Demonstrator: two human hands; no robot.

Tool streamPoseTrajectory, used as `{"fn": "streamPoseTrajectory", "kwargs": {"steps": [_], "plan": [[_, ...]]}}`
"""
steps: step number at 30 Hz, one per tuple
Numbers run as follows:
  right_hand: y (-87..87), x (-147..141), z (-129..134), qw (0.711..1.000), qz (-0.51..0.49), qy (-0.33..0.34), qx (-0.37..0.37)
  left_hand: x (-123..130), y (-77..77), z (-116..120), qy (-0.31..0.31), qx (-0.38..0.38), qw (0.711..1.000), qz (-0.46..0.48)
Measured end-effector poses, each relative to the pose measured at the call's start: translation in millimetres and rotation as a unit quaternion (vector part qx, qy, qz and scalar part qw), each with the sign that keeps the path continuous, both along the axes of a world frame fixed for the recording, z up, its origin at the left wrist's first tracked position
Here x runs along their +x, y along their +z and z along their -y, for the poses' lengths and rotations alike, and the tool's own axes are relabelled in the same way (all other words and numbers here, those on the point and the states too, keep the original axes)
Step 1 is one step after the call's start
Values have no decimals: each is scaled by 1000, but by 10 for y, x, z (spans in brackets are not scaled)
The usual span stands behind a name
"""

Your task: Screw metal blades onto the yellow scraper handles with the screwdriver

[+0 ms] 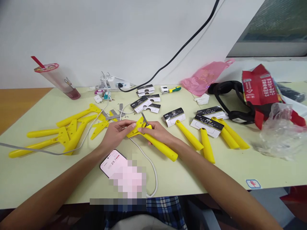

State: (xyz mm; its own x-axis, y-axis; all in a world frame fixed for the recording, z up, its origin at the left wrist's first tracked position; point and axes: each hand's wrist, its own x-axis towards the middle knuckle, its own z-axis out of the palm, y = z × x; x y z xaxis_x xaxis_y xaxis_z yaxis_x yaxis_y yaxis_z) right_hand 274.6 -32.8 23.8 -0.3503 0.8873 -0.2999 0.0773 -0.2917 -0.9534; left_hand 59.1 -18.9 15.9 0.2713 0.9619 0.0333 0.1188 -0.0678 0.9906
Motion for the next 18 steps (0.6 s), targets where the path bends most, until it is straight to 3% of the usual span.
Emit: {"fn": "streamPoseTrajectory", "kwargs": {"steps": [18], "plan": [[13, 44, -19, 999, -22, 20, -18, -5, -111, -3, -29, 76, 997, -1]]}}
